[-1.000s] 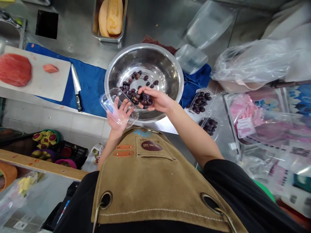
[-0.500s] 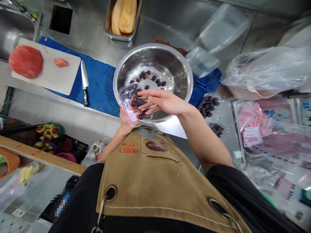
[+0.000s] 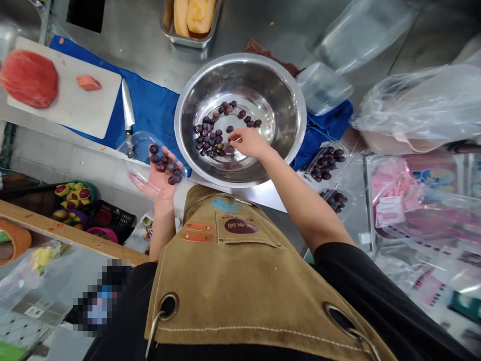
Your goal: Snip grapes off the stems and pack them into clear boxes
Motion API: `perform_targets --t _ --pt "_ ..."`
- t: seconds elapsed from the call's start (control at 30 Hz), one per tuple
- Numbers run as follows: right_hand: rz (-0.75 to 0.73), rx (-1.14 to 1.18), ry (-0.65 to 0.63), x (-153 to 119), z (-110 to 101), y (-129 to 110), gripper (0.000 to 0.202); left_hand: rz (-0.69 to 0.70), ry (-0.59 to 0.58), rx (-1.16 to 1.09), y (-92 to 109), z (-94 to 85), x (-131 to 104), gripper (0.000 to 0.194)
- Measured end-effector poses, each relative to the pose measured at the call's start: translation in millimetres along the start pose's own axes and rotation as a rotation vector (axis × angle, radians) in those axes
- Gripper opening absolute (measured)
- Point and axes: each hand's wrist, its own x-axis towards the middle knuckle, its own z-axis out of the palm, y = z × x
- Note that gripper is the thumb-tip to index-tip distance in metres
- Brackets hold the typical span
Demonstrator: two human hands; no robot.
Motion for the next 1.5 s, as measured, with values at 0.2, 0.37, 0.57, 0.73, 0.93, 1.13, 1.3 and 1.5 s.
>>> perform_targets --t 0.2,0.37,0.57,0.73,0.93,1.13,1.3,1.5 --pt "-0.137 -0.219 -0.12 -8.3 43.4 -21.0 0.021 -0.004 0.075 0.002 0.4 -6.9 -15.4 0.083" --pt "-0.174 -0.297 -0.176 -21.3 68.1 -34.4 0.024 -0.033 0.05 -0.01 -9.7 4.5 -24.7 0.084" --pt "-0.154 -0.19 0.038 5.3 28.1 -5.7 0.045 -0.13 0.073 0.025 -18.2 0.8 -24.2 0.086" --pt "-0.076 -0.308 0.181 70.0 16.5 10.5 0.073 -0.204 0.084 0.003 -32.4 3.9 -18.4 0.083" --pt "-0.21 -0.38 0.039 75.9 60.0 -26.1 0.082 -0.233 0.092 -0.038 -42.8 8.7 -15.6 0.081" --pt "-0.31 -0.319 -0.168 40.3 76.3 -47.1 0.071 -0.233 0.104 -0.037 -44.2 6.8 -13.7 0.068" --pt "-0.26 -0.149 -0.238 3.0 84.6 -49.9 0.057 -0.209 0.101 -0.033 -46.0 10.6 -14.6 0.074" --pt "-0.063 -0.096 -0.188 -12.6 95.9 -66.4 0.047 -0.195 0.091 -0.051 -45.3 15.2 -15.7 0.073"
